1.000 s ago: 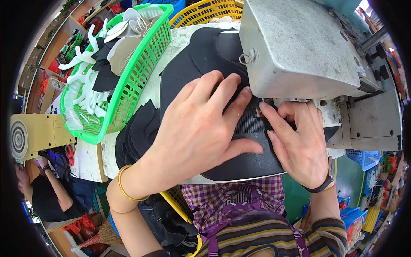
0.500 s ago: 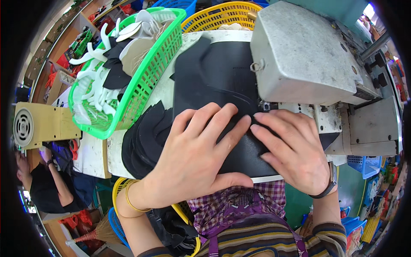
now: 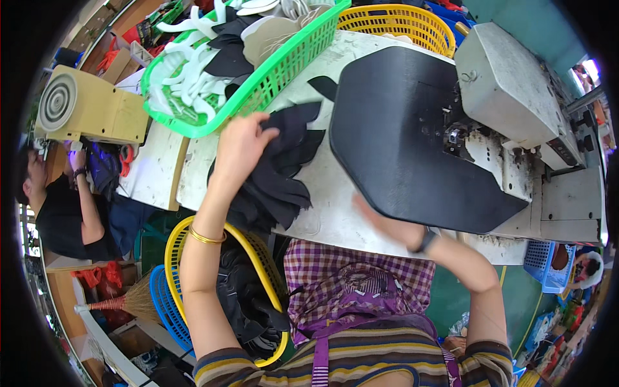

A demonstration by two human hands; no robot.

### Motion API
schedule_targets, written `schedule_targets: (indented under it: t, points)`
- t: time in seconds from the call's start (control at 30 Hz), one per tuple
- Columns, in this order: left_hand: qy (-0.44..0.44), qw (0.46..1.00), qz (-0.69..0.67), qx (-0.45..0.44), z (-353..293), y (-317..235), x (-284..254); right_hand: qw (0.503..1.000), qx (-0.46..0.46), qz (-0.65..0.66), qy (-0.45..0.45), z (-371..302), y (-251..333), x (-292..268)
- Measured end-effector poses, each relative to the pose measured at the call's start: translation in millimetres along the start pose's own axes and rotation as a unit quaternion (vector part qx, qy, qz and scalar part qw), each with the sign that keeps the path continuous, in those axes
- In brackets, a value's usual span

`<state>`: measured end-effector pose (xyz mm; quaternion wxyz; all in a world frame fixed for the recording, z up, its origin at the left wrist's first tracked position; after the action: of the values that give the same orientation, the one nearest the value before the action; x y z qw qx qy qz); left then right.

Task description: The person folds the edges of shoe parts using a machine, hammers the folded pieces with a hammer, and sorts and places the finished parts into a basket.

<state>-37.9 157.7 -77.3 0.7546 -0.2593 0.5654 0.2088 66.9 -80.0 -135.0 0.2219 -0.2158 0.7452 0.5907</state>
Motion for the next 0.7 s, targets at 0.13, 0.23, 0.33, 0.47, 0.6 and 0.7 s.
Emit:
schedule_targets:
  t: [0.13, 0.23, 0.33, 0.47, 0.6, 0.7]
  points:
    - [-0.074, 0.985, 0.152, 0.037, -34, -1, -7, 0.968, 0.028, -0.004, -0.249, 39, -101, -24]
    - [-0.113, 0.991, 0.044, 0.059, -45, -18, -19, 0.956, 0.005, -0.007, -0.292, 33, -124, -36]
    - [0.235, 0.911, -0.339, 0.009, -55, -50, 24, 0.942, -0.075, 0.014, -0.327, 13, -86, -40]
    - [0.360, 0.682, -0.626, -0.116, -62, -95, 60, 0.968, -0.031, 0.191, -0.161, 0, -21, -3]
    - [0.294, 0.673, -0.673, -0.089, -77, -95, 35, 0.902, -0.426, -0.008, -0.068, -45, 72, 4]
    - [0.355, 0.682, -0.636, -0.061, -102, -80, -17, 0.890, -0.435, -0.005, -0.134, -73, 96, -24]
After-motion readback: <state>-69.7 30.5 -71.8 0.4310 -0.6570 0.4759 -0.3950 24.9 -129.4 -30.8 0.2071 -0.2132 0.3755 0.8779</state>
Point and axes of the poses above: each hand's wrist, its own z-axis towards the middle knuckle, its own x-axis out of the palm, y = z × x, the point moved 6 cm from there along z, towards the middle knuckle, and after that the axes turned 15 degrees about z, right-handed, at the moved point
